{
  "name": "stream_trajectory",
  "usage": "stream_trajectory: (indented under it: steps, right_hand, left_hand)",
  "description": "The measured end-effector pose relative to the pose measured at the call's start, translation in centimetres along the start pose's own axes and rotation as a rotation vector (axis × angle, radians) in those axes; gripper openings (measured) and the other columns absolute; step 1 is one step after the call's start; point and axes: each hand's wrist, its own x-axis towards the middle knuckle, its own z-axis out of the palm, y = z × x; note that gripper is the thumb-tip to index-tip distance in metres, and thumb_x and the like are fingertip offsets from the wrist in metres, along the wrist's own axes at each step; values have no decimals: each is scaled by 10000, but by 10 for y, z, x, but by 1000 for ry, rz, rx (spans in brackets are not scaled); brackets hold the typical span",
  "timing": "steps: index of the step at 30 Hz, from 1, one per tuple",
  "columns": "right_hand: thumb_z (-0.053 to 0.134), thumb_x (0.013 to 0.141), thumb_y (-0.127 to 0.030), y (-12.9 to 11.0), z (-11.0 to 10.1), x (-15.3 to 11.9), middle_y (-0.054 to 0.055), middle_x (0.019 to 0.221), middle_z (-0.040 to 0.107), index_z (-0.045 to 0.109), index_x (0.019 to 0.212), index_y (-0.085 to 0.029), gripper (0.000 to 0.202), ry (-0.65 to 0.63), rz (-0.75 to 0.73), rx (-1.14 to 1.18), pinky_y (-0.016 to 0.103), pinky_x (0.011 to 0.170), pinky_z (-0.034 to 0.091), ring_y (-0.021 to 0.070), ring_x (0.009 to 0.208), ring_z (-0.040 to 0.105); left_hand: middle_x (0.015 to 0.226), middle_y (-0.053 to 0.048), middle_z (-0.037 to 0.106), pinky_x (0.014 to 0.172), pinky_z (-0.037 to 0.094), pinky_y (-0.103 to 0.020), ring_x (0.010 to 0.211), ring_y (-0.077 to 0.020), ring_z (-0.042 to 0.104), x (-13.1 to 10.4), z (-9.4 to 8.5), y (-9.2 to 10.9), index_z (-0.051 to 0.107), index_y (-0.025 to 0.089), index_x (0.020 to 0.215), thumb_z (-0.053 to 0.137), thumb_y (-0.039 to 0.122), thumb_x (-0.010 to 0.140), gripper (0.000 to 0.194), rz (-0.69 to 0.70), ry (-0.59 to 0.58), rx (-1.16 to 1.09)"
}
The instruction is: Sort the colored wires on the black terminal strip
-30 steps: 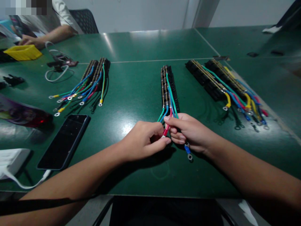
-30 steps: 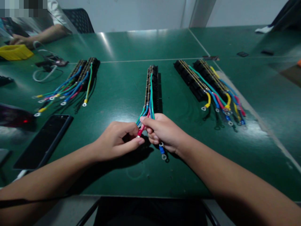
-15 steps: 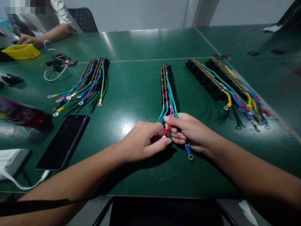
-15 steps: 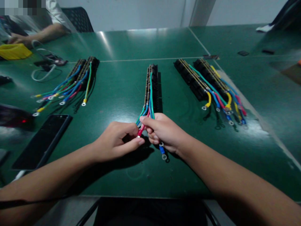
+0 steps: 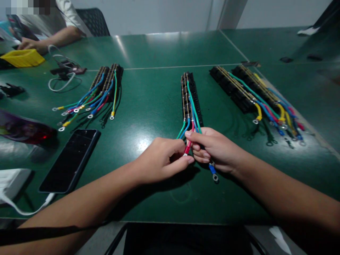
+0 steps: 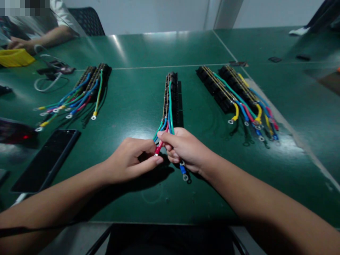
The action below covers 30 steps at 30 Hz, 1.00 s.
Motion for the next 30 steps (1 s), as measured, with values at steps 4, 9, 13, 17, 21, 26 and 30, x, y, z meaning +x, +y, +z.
stream_trajectory:
  steps: [4,9,13,17,21,26,30]
  right_hand:
    - [660,862,-283,1,-1,1,-85,443,404,487,637,-161,309,-1,-3,0,134,300,244,19,311,287]
    - [648,871,-272,0,-1,0,-86,437,401,486,639,-161,304,13,3,-6,136,299,245,19,306,287]
    - [628,886,-264,0,1,0,-85,437,403,487,641,-158,302,13,4,-8,134,298,243,19,304,288]
    - [635,884,-271,0,1,0,-84,448,408,481,643,-158,307,11,-6,-14,133,300,244,17,309,292]
    - [648,874,-279,1,1,-1,-85,456,411,480,651,-161,303,10,-4,-16,135,301,246,18,311,294]
    - [653,870,-283,0,1,0,-90,450,395,467,642,-166,317,13,-13,-21,137,300,243,18,312,282]
    - [631,887,-269,0,0,0,-87,456,396,464,644,-164,313,17,-12,-28,136,301,243,19,314,288]
  left_hand:
    - [595,56,457,532,276,-227,535,-70,409,2,0,0,489,158,709,530,324,924,275,15,-10,13]
    - [592,57,449,529,271,-229,529,-71,404,2,0,0,483,159,706,522,325,930,282,29,-12,25]
    - [583,61,435,524,262,-223,522,-66,393,1,0,0,471,158,698,534,330,924,291,38,-10,15]
    - [579,62,425,523,257,-222,520,-66,384,2,0,0,465,159,696,531,324,925,290,27,-9,15]
    - [577,61,417,522,252,-224,519,-66,376,2,0,0,454,159,684,526,331,927,306,19,-9,14]
    - [570,60,405,524,241,-240,515,-73,374,2,1,0,457,162,689,508,351,938,317,13,-29,34]
    - [578,56,413,527,244,-245,520,-76,378,1,1,0,461,162,693,498,357,942,318,15,-36,44]
